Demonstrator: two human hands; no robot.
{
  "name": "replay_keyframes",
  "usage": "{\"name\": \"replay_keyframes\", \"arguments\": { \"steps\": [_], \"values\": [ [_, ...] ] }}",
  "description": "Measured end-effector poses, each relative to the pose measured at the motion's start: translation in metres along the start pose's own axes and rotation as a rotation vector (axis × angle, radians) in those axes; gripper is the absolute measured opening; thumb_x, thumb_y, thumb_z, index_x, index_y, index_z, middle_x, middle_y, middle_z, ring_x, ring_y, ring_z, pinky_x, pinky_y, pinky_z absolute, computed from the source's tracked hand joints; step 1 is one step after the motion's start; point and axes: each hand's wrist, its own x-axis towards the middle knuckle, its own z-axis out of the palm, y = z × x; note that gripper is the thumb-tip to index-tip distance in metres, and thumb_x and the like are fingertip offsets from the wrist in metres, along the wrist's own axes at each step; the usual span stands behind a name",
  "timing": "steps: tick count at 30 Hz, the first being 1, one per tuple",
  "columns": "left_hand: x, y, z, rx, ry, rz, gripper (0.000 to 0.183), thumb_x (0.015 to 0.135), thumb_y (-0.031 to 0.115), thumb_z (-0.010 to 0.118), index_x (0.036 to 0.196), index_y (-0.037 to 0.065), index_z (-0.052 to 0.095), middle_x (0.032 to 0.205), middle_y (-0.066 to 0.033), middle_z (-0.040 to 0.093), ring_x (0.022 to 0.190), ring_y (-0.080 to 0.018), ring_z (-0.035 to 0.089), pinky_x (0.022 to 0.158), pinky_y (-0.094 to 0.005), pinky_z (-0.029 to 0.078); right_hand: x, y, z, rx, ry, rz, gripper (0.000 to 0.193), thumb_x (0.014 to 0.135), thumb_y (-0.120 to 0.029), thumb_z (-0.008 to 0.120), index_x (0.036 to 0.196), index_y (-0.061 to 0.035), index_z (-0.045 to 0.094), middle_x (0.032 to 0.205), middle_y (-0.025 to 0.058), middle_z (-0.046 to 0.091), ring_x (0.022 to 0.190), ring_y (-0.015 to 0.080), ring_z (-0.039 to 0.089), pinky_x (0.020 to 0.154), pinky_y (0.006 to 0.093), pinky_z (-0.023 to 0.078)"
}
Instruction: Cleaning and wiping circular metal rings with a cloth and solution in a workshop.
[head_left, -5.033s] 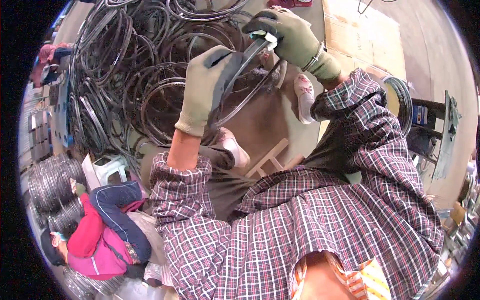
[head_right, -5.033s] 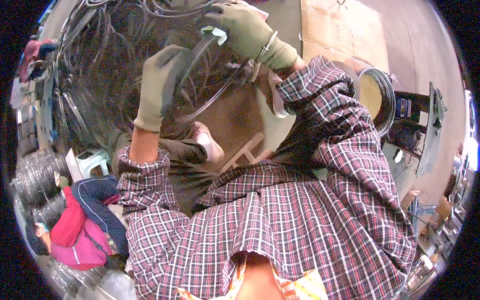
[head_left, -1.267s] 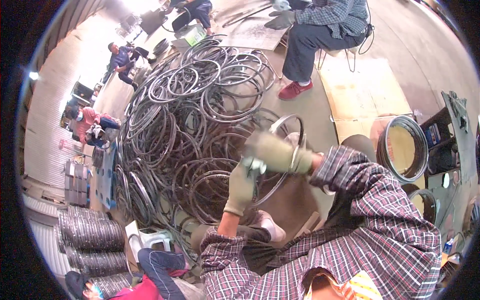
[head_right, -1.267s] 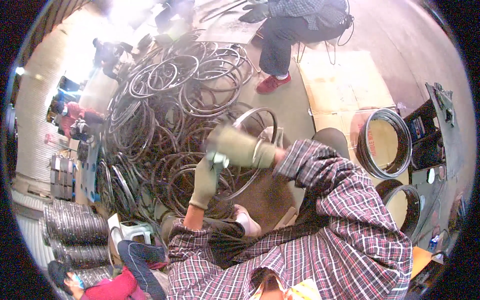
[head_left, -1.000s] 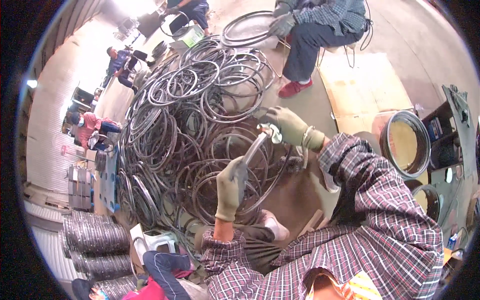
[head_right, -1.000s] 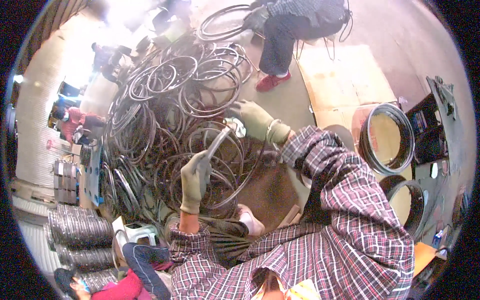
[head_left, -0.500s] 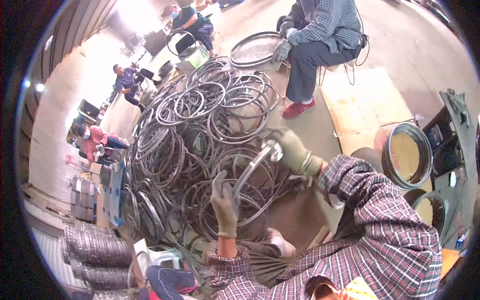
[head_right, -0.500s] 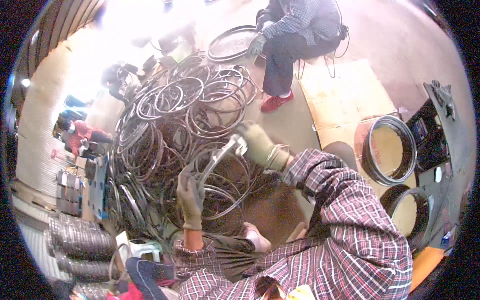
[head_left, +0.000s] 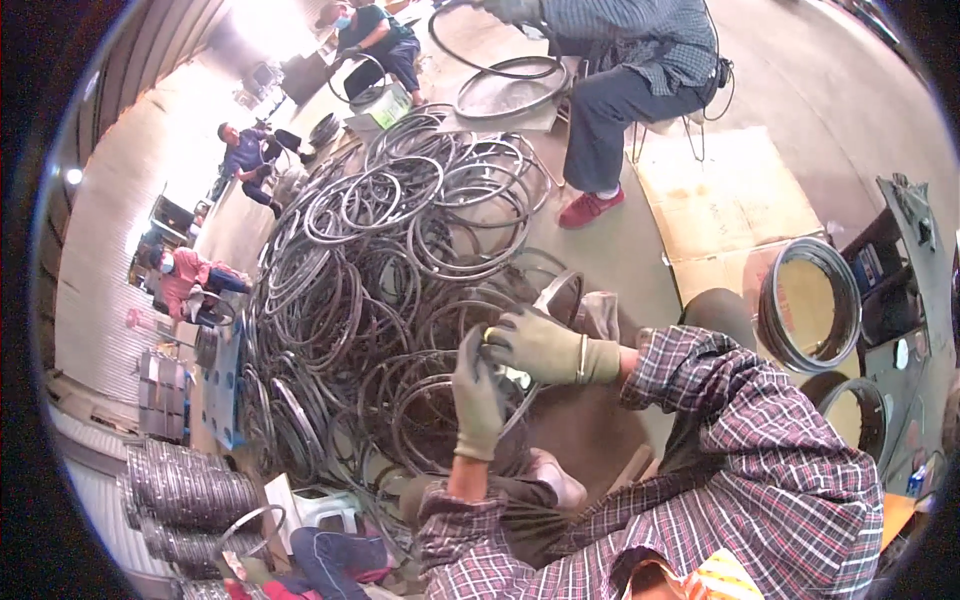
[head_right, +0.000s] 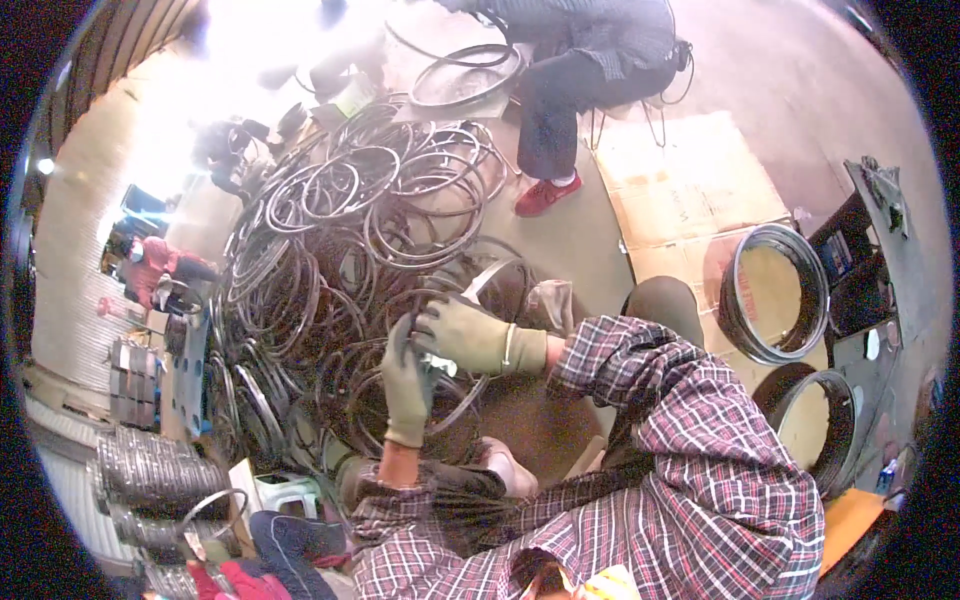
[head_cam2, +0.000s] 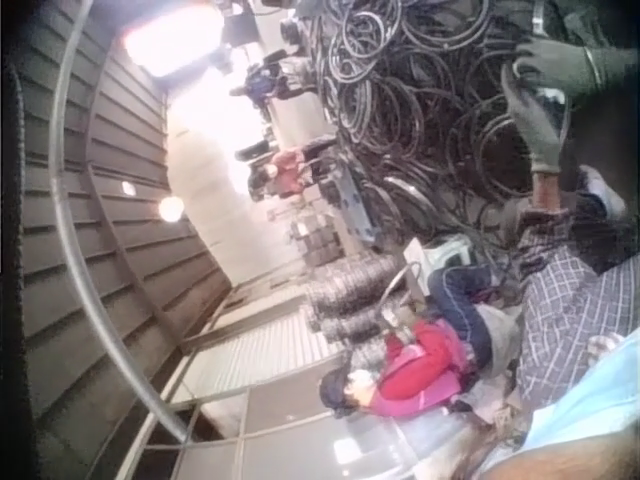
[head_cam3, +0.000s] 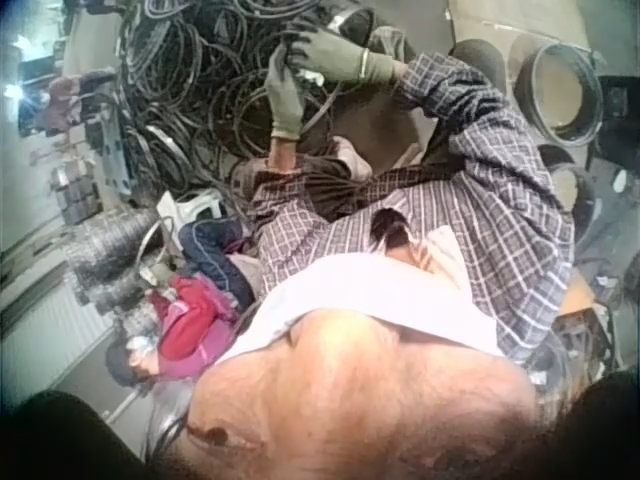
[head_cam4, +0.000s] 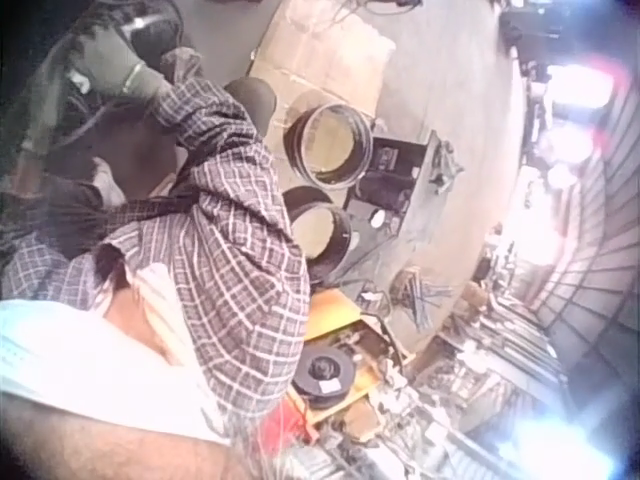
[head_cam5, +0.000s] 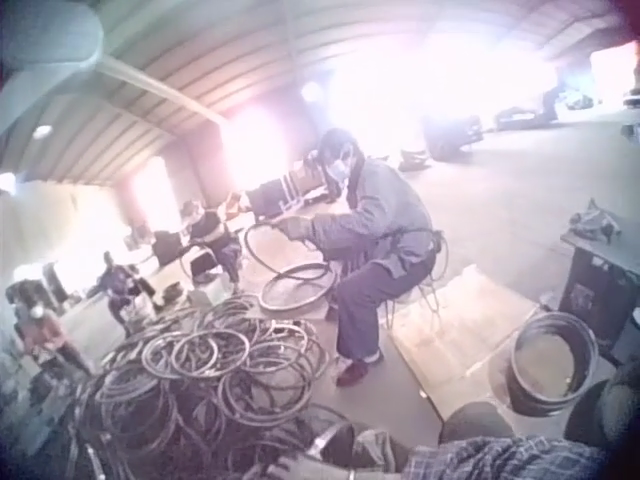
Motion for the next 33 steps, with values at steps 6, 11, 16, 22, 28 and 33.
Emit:
{"name": "replay_keyframes", "arguments": {
  "steps": [6,11,16,22,28,33],
  "values": [
    [0.004,0.040,-0.047,-0.391,0.070,-0.297,0.038,0.096,0.005,0.048,0.133,-0.001,0.050,0.118,-0.0138,0.061,0.066,-0.0072,0.059,0.051,-0.0193,0.050,-0.053,0.112,-0.008,0.214,0.254,0.669,0.028,0.073,-0.012,0.069,0.099,-0.0029,0.065,0.088,0.0171,0.063,0.086,0.0385,0.061,0.077,0.0450,0.049],
    [-0.006,0.003,-0.007,-0.380,0.011,-0.357,0.043,0.093,-0.004,0.041,0.135,-0.001,0.050,0.114,-0.0117,0.063,0.074,-0.0067,0.060,0.057,-0.0185,0.050,-0.013,0.019,0.000,-0.010,0.024,0.099,0.026,0.071,-0.010,0.062,0.097,-0.0089,0.063,0.097,0.0099,0.059,0.095,0.0290,0.058,0.086,0.0377,0.047],
    [0.007,0.048,-0.021,-0.436,-0.009,-0.494,0.042,0.092,-0.005,0.039,0.132,-0.001,0.052,0.118,-0.0097,0.062,0.089,-0.0118,0.060,0.067,-0.0231,0.053,-0.040,0.090,-0.007,0.167,0.304,0.414,0.023,0.071,-0.012,0.067,0.093,-0.0054,0.063,0.089,0.0173,0.063,0.084,0.0352,0.062,0.076,0.0436,0.051],
    [-0.001,0.020,-0.035,-0.568,-0.029,-0.505,0.039,0.094,0.001,0.039,0.131,-0.002,0.052,0.114,-0.0076,0.061,0.078,-0.0086,0.058,0.061,-0.0207,0.050,-0.027,0.055,-0.013,0.128,0.286,0.436,0.029,0.068,-0.015,0.070,0.096,-0.0095,0.063,0.101,0.0122,0.060,0.098,0.0334,0.057,0.088,0.0419,0.047],
    [0.002,0.052,-0.020,-0.563,-0.007,-0.576,0.037,0.092,0.003,0.048,0.128,-0.001,0.054,0.105,-0.0091,0.065,0.084,-0.0107,0.058,0.079,-0.0252,0.049,-0.037,0.062,-0.030,0.193,0.198,0.282,0.024,0.071,-0.013,0.068,0.095,-0.0093,0.067,0.092,0.0074,0.063,0.087,0.0286,0.061,0.083,0.0404,0.051],
    [-0.008,-0.020,-0.070,-0.191,0.229,-0.179,0.033,0.097,0.021,0.051,0.123,0.002,0.059,0.096,-0.0035,0.064,0.068,-0.0063,0.055,0.058,-0.0206,0.045,-0.075,0.134,0.003,1.005,0.449,0.721,0.036,0.079,-0.004,0.070,0.113,-0.0068,0.060,0.096,0.0076,0.069,0.082,0.0148,0.064,0.071,0.0322,0.052]
  ]
}}
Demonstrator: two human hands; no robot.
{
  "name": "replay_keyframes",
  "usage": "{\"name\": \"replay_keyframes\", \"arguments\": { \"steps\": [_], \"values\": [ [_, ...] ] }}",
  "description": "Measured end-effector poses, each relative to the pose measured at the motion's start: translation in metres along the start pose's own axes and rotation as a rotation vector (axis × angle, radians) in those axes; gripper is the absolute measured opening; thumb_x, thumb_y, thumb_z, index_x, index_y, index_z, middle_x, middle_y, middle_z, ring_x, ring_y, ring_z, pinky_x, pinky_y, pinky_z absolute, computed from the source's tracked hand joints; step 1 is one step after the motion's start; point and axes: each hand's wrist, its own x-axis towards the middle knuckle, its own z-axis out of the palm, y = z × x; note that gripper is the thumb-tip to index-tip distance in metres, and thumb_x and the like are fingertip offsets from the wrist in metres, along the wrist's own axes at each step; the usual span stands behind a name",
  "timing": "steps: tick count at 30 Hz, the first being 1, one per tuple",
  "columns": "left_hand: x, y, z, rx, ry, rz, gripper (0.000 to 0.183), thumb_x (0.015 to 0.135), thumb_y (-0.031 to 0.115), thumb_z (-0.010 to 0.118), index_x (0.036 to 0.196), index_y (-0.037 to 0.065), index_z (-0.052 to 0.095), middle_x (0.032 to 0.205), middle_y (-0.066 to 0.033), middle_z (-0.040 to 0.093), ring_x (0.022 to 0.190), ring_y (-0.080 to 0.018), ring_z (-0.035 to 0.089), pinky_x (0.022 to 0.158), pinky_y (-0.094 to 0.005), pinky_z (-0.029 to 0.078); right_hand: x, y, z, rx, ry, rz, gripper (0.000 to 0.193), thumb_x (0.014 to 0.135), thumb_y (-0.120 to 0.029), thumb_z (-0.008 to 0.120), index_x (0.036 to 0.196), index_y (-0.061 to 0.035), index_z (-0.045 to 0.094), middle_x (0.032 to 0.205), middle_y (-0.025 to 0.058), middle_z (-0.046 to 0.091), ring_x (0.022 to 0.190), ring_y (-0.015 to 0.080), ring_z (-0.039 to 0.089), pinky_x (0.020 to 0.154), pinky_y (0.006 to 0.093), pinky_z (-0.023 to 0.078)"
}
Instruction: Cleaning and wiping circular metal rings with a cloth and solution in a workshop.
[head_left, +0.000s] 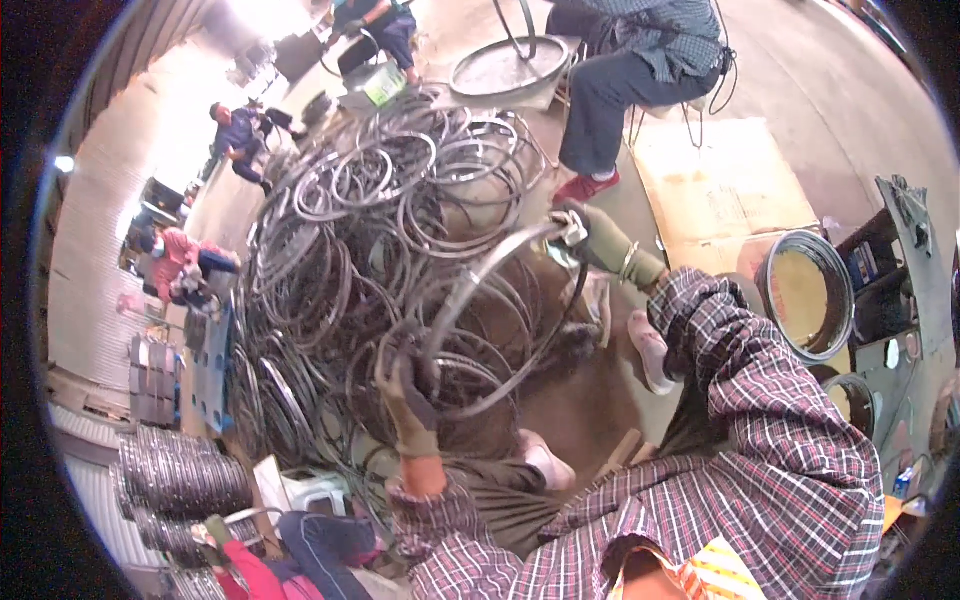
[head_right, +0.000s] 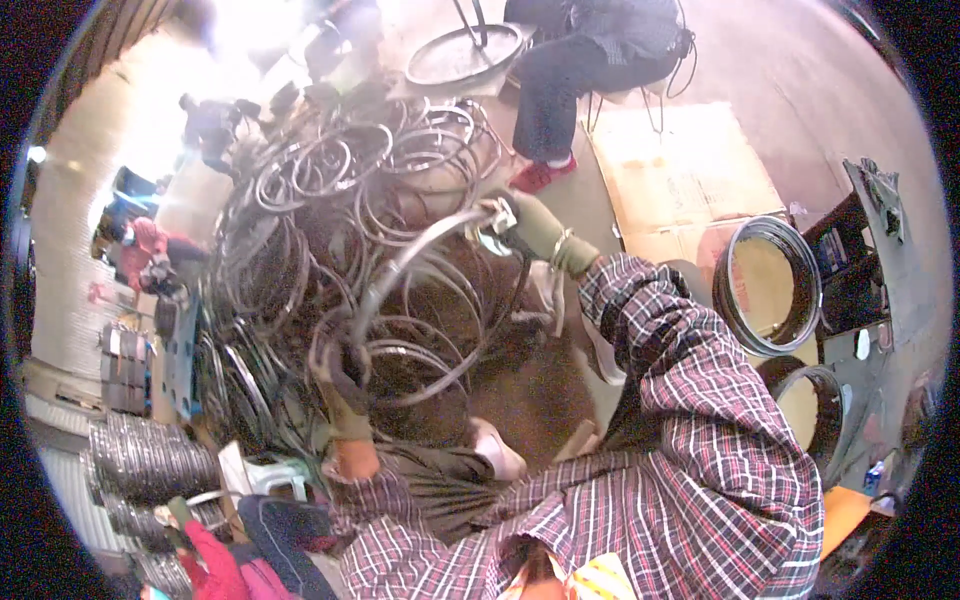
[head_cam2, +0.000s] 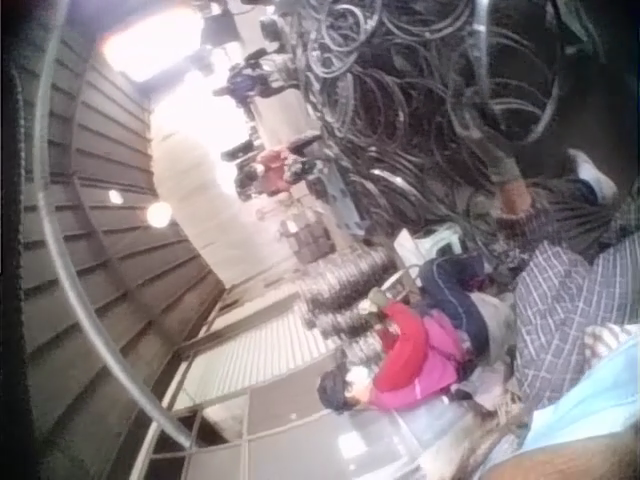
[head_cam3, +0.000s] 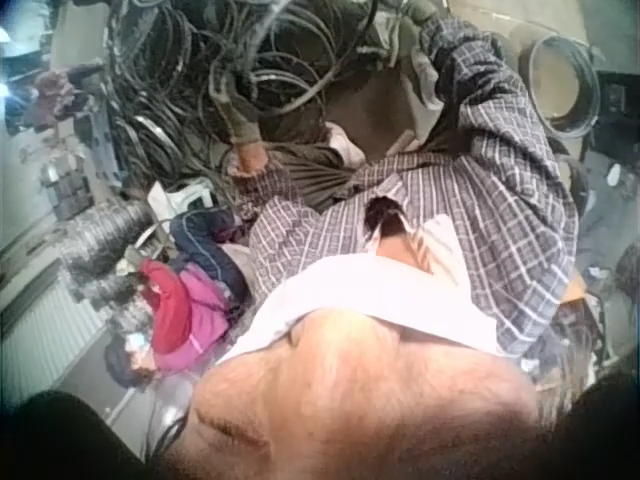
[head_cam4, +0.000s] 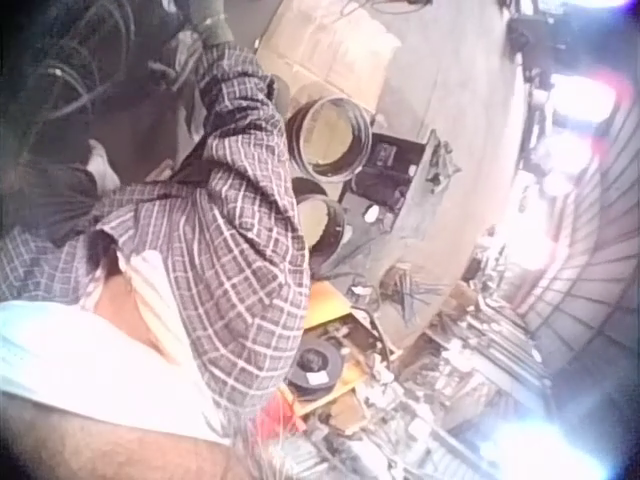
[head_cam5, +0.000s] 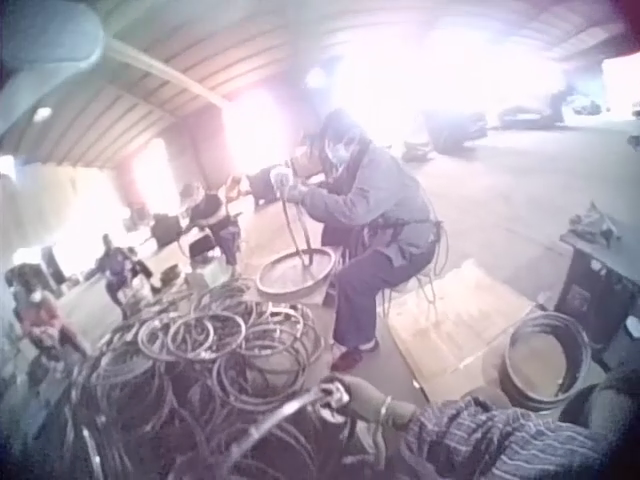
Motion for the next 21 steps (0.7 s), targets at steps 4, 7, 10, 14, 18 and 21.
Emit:
{"name": "replay_keyframes", "arguments": {
  "steps": [4,7,10,14,18,21],
  "values": [
    [0.020,0.007,-0.014,-0.360,-0.286,-0.474,0.037,0.100,0.028,0.051,0.124,0.001,0.059,0.104,-0.0035,0.064,0.093,-0.0102,0.058,0.081,-0.0259,0.047,0.001,-0.046,0.000,-0.297,-0.077,-0.144,0.033,0.081,-0.009,0.068,0.114,-0.0088,0.062,0.092,0.0087,0.068,0.080,0.0171,0.065,0.074,0.0321,0.051],
    [0.018,-0.001,0.001,-0.297,-0.228,-0.367,0.034,0.098,0.023,0.056,0.123,0.000,0.059,0.106,-0.0055,0.065,0.099,-0.0156,0.060,0.086,-0.0294,0.048,0.008,-0.060,0.015,-0.508,-0.117,-0.219,0.023,0.080,-0.016,0.070,0.101,-0.0081,0.063,0.090,0.0127,0.066,0.080,0.0273,0.066,0.072,0.0344,0.051],
    [0.021,0.021,0.029,0.092,-0.269,0.026,0.032,0.093,0.017,0.062,0.120,-0.001,0.059,0.107,-0.0106,0.065,0.100,-0.0239,0.063,0.088,-0.0336,0.048,0.003,-0.066,0.025,-0.726,-0.220,-0.259,0.021,0.081,-0.021,0.070,0.095,-0.0079,0.061,0.090,0.0141,0.065,0.081,0.0341,0.063,0.072,0.0389,0.050],
    [0.002,0.049,0.070,0.575,-0.360,0.113,0.032,0.085,0.016,0.070,0.112,0.002,0.062,0.092,-0.0167,0.066,0.084,-0.0354,0.064,0.075,-0.0388,0.049,-0.006,-0.062,0.052,-0.846,-0.246,-0.339,0.033,0.070,-0.015,0.072,0.101,-0.0077,0.065,0.100,0.0136,0.062,0.092,0.0336,0.059,0.078,0.0409,0.050],
    [-0.001,0.045,0.063,0.484,-0.340,-0.027,0.018,0.084,0.012,0.070,0.099,0.001,0.067,0.068,-0.0110,0.064,0.059,-0.0252,0.061,0.057,-0.0347,0.045,-0.015,-0.067,0.065,-0.809,-0.269,-0.497,0.038,0.072,-0.016,0.072,0.108,-0.0087,0.063,0.101,0.0140,0.063,0.094,0.0347,0.060,0.082,0.0418,0.049],
    [0.002,0.069,0.041,0.365,-0.288,-0.026,0.011,0.084,0.008,0.069,0.092,0.000,0.068,0.065,-0.0087,0.061,0.057,-0.0114,0.054,0.055,-0.0282,0.042,-0.002,-0.050,0.016,-0.974,-0.318,-0.242,0.036,0.075,-0.018,0.069,0.107,-0.0030,0.063,0.104,0.0182,0.063,0.100,0.0374,0.060,0.088,0.0427,0.049]
  ]
}}
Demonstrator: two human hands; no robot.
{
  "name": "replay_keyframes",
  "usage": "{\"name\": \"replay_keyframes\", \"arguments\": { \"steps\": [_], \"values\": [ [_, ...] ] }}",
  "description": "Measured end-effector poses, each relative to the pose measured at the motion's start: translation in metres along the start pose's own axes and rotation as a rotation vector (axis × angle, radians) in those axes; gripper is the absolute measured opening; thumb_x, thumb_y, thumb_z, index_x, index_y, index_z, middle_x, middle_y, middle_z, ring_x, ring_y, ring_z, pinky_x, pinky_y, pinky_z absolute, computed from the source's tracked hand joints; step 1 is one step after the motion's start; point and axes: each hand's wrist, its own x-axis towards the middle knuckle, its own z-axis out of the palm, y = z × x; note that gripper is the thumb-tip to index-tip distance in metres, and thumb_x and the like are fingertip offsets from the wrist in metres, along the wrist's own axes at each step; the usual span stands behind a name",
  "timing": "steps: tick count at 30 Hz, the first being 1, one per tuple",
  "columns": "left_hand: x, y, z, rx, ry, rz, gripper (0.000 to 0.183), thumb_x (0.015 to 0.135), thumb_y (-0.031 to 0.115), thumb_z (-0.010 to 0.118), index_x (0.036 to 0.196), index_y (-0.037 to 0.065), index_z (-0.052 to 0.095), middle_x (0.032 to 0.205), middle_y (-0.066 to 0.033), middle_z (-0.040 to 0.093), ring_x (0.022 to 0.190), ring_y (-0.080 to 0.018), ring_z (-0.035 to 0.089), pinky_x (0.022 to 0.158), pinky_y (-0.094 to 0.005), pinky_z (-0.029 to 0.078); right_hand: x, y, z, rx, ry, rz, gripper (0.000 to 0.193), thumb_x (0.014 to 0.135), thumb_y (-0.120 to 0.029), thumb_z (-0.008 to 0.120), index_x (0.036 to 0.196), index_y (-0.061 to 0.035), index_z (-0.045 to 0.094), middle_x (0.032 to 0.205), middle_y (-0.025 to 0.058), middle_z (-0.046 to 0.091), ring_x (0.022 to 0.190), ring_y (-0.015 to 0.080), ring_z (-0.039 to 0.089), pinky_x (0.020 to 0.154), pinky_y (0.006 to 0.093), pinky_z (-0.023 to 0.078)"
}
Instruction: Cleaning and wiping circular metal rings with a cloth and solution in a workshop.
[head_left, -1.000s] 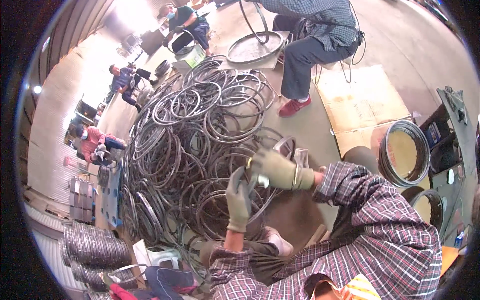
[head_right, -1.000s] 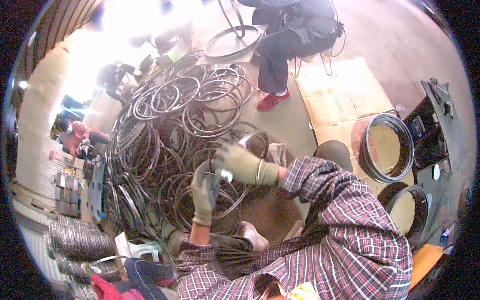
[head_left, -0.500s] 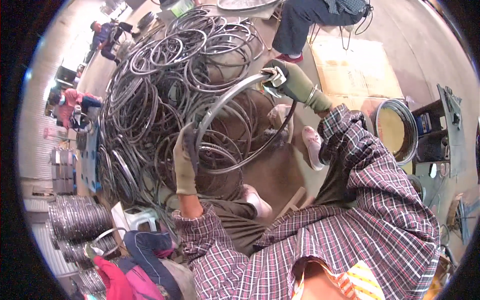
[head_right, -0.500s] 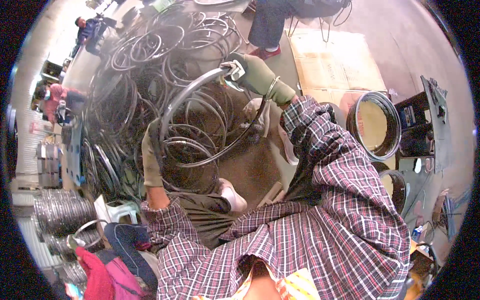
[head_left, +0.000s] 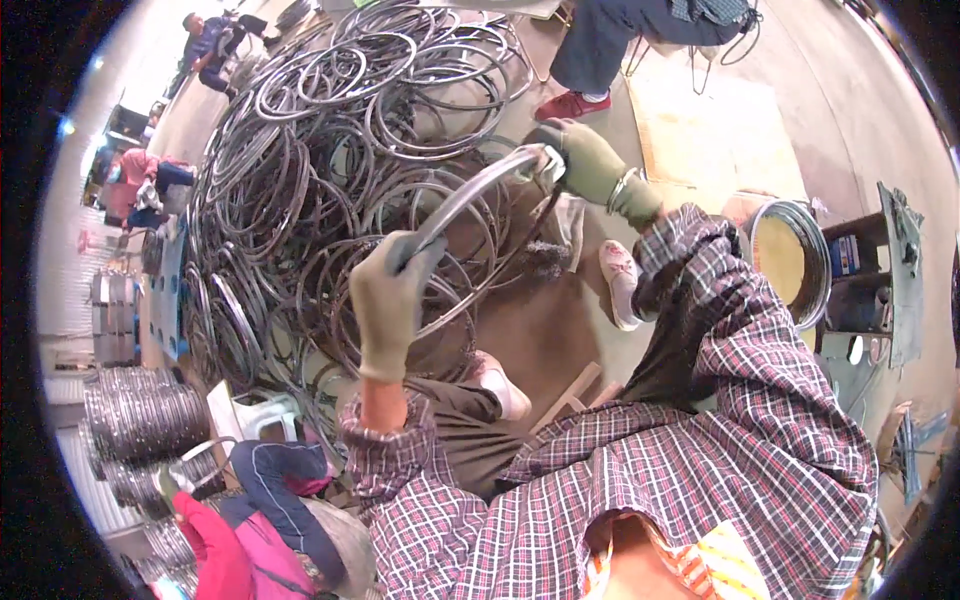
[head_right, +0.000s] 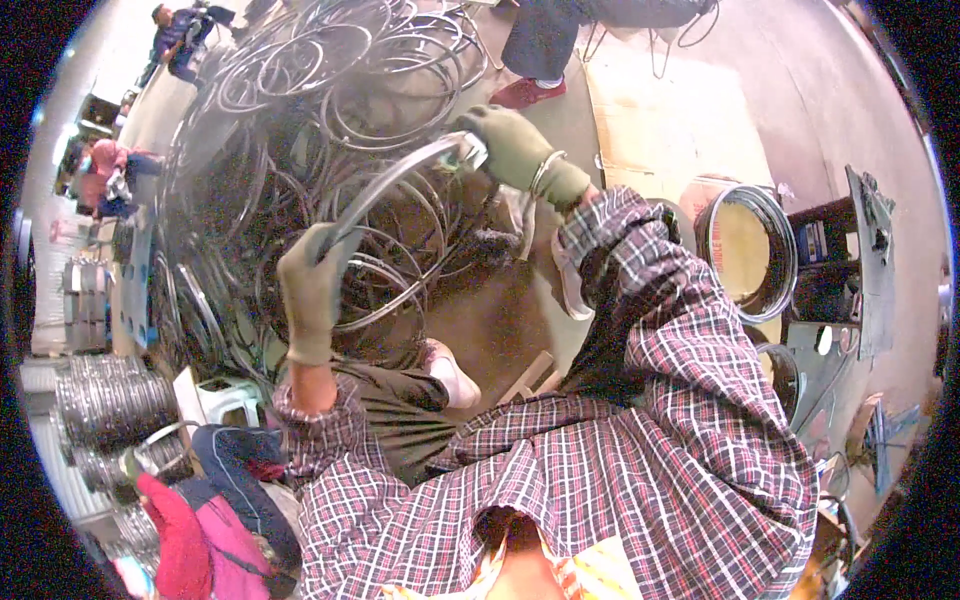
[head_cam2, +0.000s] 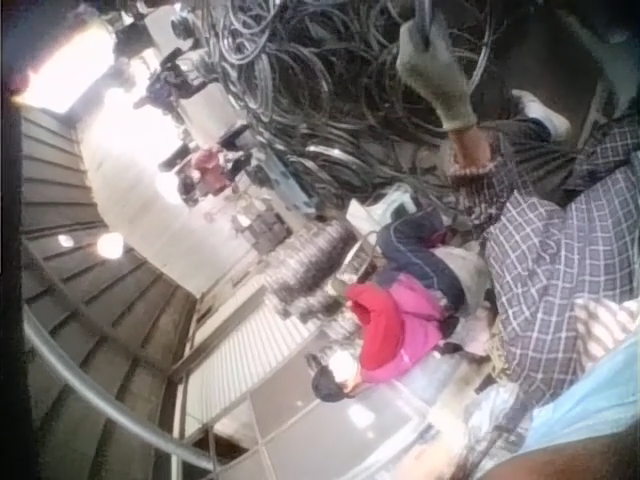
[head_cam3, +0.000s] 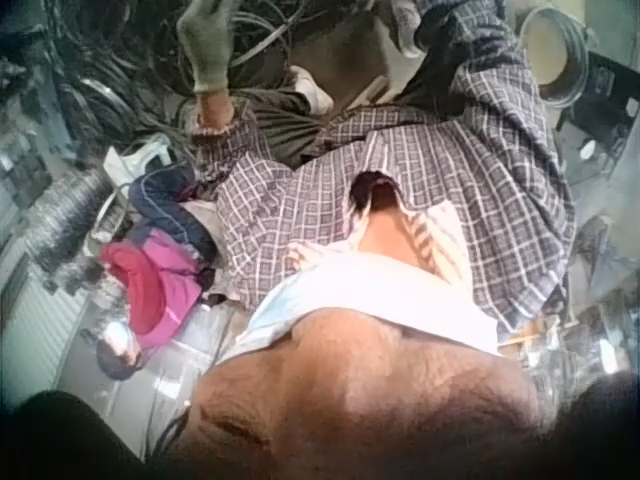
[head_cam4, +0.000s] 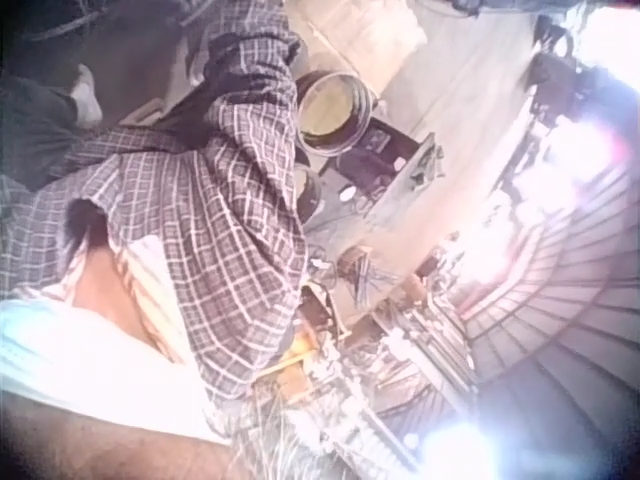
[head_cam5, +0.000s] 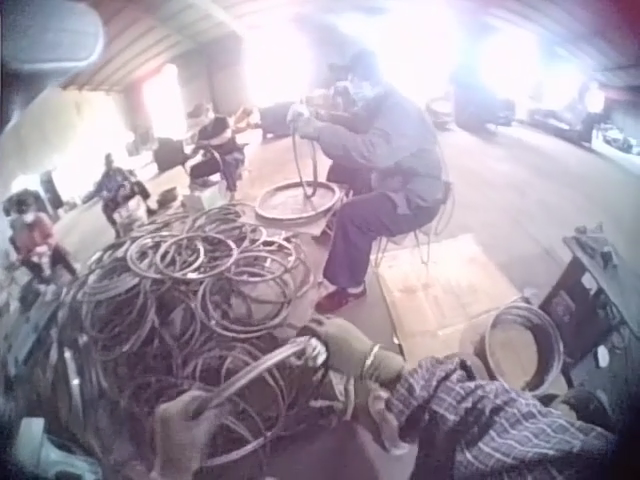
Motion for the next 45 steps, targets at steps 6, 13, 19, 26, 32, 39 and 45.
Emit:
{"name": "replay_keyframes", "arguments": {
  "steps": [6,13,19,26,32,39,45],
  "values": [
    [0.008,0.003,0.039,0.011,-0.115,-0.031,0.018,0.087,0.013,0.067,0.097,-0.002,0.066,0.070,-0.0134,0.059,0.066,-0.0076,0.051,0.061,-0.0272,0.043,0.001,-0.051,0.008,-0.027,0.152,-0.217,0.042,0.068,-0.010,0.069,0.110,-0.0068,0.063,0.109,0.0153,0.060,0.102,0.0357,0.058,0.089,0.0424,0.048],
    [-0.008,-0.027,0.013,-0.077,-0.077,0.000,0.009,0.086,0.002,0.064,0.094,-0.002,0.066,0.069,-0.0136,0.061,0.057,-0.0139,0.054,0.056,-0.0312,0.043,0.000,0.008,0.025,0.092,0.064,-0.095,0.033,0.067,-0.013,0.068,0.099,-0.0069,0.062,0.097,0.0133,0.062,0.094,0.0355,0.059,0.083,0.0418,0.048],
    [-0.005,-0.012,0.029,-0.098,-0.153,-0.038,0.012,0.087,0.002,0.061,0.097,-0.003,0.063,0.072,-0.0142,0.062,0.061,-0.0113,0.051,0.058,-0.0304,0.044,0.001,-0.063,0.014,-0.258,0.057,-0.246,0.037,0.071,-0.011,0.065,0.109,-0.0122,0.064,0.111,0.0106,0.060,0.106,0.0305,0.056,0.090,0.0394,0.047],
    [-0.007,-0.009,0.004,-0.308,-0.177,-0.213,0.012,0.086,-0.001,0.059,0.096,-0.004,0.065,0.074,-0.0018,0.061,0.068,-0.0050,0.051,0.061,-0.0238,0.044,-0.011,0.049,0.044,0.363,0.221,0.306,0.022,0.071,-0.006,0.064,0.093,-0.0068,0.064,0.086,0.0153,0.063,0.085,0.0376,0.060,0.077,0.0445,0.049],
    [-0.002,-0.001,0.003,0.041,-0.184,-0.085,0.011,0.088,0.001,0.058,0.094,-0.003,0.065,0.070,-0.0087,0.063,0.065,-0.0060,0.053,0.057,-0.0264,0.042,0.007,-0.052,0.020,-0.018,0.214,-0.046,0.023,0.076,-0.012,0.064,0.099,-0.0091,0.065,0.099,0.0137,0.064,0.095,0.0342,0.062,0.082,0.0430,0.050],
    [-0.010,0.004,0.006,-0.463,-0.233,-0.263,0.016,0.094,0.015,0.059,0.094,0.001,0.066,0.065,0.0065,0.049,0.053,0.0012,0.038,0.045,-0.0185,0.026,-0.005,0.015,0.029,0.009,0.319,0.178,0.025,0.072,-0.012,0.066,0.096,-0.0068,0.065,0.102,0.0140,0.063,0.097,0.0343,0.060,0.085,0.0424,0.050],
    [-0.003,-0.006,0.027,-0.267,-0.233,-0.172,0.016,0.096,0.014,0.055,0.096,0.001,0.065,0.066,0.0063,0.049,0.054,-0.0008,0.040,0.047,-0.0203,0.030,0.003,-0.049,0.024,-0.179,0.262,-0.155,0.026,0.070,-0.014,0.067,0.095,-0.0088,0.065,0.101,0.0112,0.061,0.097,0.0306,0.059,0.083,0.0399,0.050]
  ]
}}
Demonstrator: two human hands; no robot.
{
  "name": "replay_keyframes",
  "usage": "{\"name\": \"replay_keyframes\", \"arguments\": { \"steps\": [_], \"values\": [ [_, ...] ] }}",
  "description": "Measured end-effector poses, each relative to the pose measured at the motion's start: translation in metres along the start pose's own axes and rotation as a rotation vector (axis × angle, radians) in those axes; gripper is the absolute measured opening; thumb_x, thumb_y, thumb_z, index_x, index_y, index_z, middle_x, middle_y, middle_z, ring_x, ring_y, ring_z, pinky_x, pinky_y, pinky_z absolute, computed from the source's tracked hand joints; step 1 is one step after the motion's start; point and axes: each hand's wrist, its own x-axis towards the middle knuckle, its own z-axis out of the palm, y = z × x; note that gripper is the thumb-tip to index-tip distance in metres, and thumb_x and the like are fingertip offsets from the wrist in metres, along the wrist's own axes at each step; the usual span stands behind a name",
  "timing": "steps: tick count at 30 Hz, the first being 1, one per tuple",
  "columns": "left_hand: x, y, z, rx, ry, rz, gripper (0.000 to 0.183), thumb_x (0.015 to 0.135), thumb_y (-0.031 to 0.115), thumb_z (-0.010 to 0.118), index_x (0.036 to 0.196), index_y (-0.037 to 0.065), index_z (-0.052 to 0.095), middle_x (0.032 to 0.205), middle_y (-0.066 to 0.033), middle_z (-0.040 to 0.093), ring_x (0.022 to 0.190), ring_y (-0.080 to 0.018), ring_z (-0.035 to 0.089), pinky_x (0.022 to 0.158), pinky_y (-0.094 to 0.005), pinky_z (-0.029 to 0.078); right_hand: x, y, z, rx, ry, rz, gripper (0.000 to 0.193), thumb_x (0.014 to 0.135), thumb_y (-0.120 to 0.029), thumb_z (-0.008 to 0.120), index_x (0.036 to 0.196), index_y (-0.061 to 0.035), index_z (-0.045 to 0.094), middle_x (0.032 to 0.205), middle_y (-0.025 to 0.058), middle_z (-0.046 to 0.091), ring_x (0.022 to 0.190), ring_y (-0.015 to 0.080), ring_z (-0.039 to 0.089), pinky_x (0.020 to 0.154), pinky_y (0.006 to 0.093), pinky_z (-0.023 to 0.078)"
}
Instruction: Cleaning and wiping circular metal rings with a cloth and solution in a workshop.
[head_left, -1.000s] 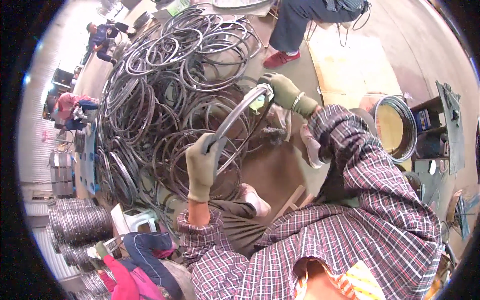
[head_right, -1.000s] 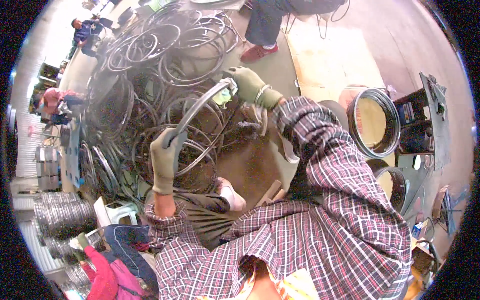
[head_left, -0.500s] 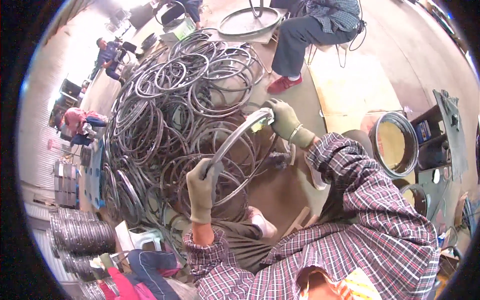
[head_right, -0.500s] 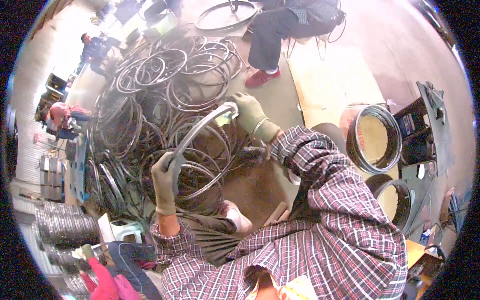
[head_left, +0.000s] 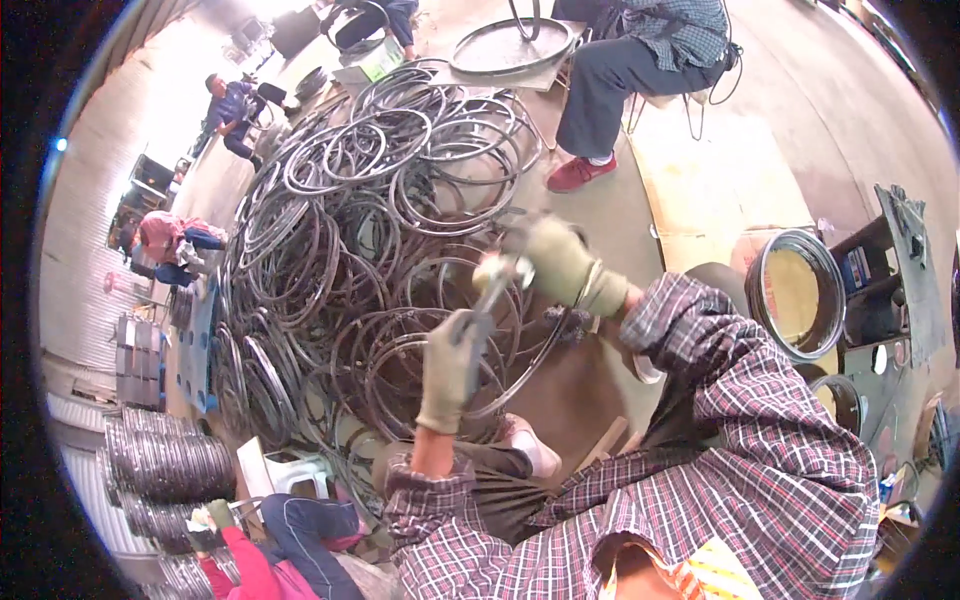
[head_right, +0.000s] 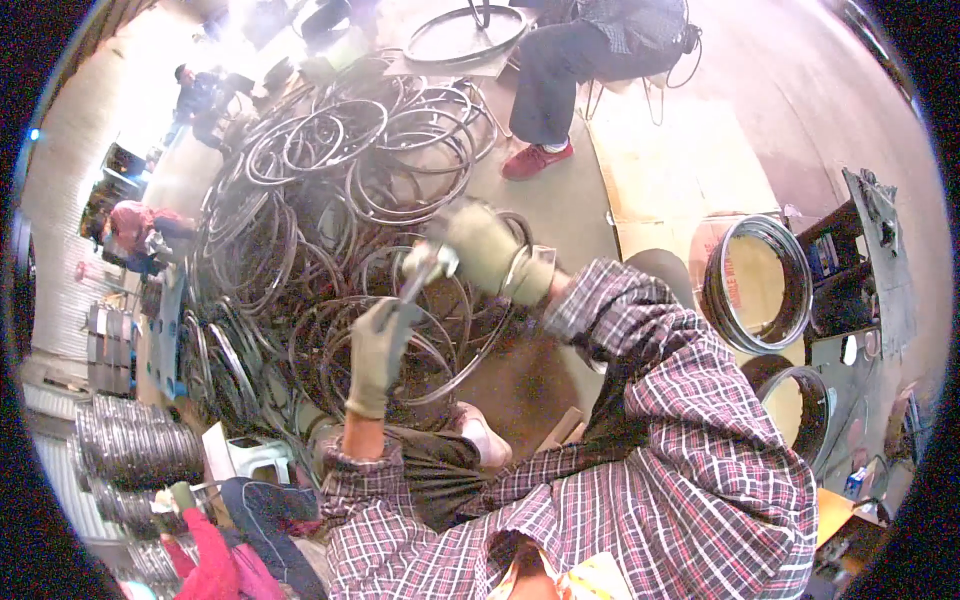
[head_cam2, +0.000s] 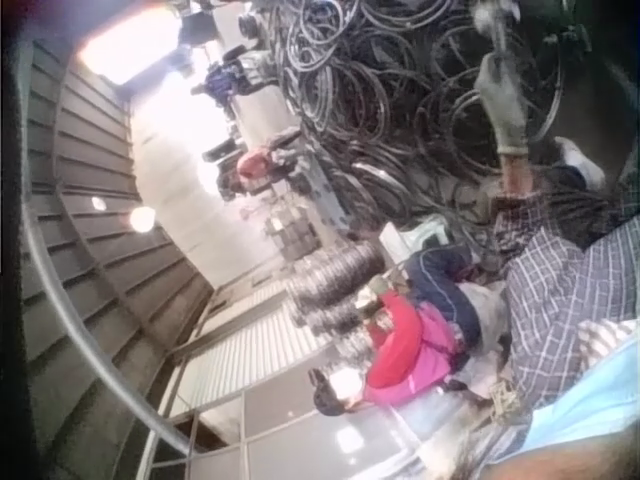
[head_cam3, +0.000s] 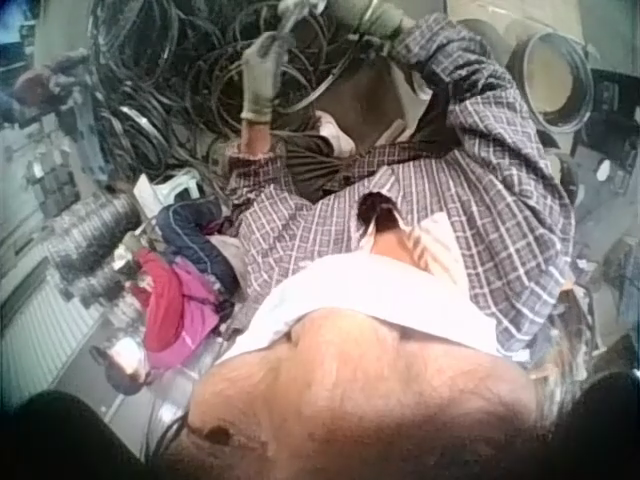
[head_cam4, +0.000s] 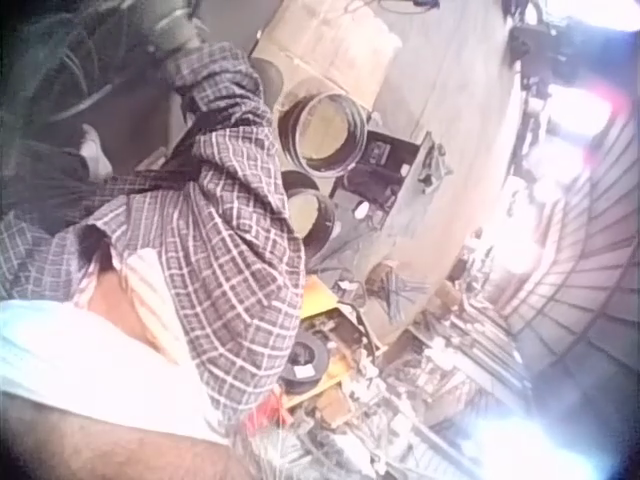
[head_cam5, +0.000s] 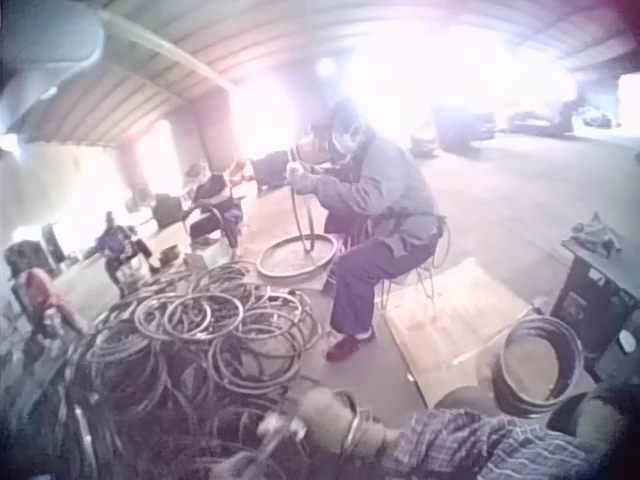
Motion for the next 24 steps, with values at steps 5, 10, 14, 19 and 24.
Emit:
{"name": "replay_keyframes", "arguments": {
  "steps": [5,10,14,19,24],
  "values": [
    [-0.010,-0.003,0.010,-0.132,-0.066,-0.071,0.016,0.095,0.015,0.055,0.093,0.001,0.063,0.065,0.0067,0.048,0.054,-0.0004,0.039,0.046,-0.0194,0.030,-0.013,0.039,0.011,0.042,-0.075,0.149,0.024,0.072,-0.014,0.067,0.095,-0.0095,0.064,0.099,0.0101,0.060,0.097,0.0308,0.058,0.083,0.0397,0.048],
    [-0.010,0.004,-0.014,-0.204,-0.071,-0.101,0.016,0.096,0.014,0.053,0.095,0.001,0.063,0.065,0.0065,0.048,0.051,0.0011,0.038,0.044,-0.0165,0.028,-0.018,0.056,0.017,0.102,-0.011,0.521,0.021,0.072,-0.014,0.067,0.092,-0.0075,0.063,0.098,0.0120,0.061,0.096,0.0330,0.059,0.083,0.0419,0.049],
    [-0.011,-0.008,-0.004,-0.253,-0.061,-0.110,0.016,0.097,0.014,0.053,0.096,0.001,0.063,0.064,0.0064,0.049,0.052,0.0005,0.041,0.044,-0.0166,0.028,0.011,-0.004,-0.001,0.034,0.035,-0.008,0.025,0.069,-0.015,0.068,0.093,-0.0120,0.066,0.099,0.0093,0.061,0.094,0.0293,0.061,0.082,0.0408,0.049],
    [-0.014,0.006,-0.017,-0.349,-0.078,-0.144,0.016,0.096,0.016,0.056,0.098,0.002,0.062,0.062,0.0057,0.049,0.047,-0.0004,0.039,0.040,-0.0174,0.028,-0.017,0.076,0.009,0.251,0.063,0.361,0.017,0.080,-0.017,0.066,0.094,-0.0074,0.064,0.087,0.0167,0.065,0.083,0.0372,0.064,0.073,0.0429,0.051],
    [-0.017,0.003,-0.050,-0.585,-0.030,-0.122,0.028,0.096,0.025,0.057,0.106,0.000,0.058,0.067,-0.0002,0.049,0.048,-0.0053,0.042,0.040,-0.0210,0.031,-0.009,0.077,0.006,0.471,0.145,0.557,0.023,0.086,-0.018,0.061,0.106,-0.0067,0.065,0.090,0.0165,0.068,0.081,0.0305,0.066,0.074,0.0364,0.051]
  ]
}}
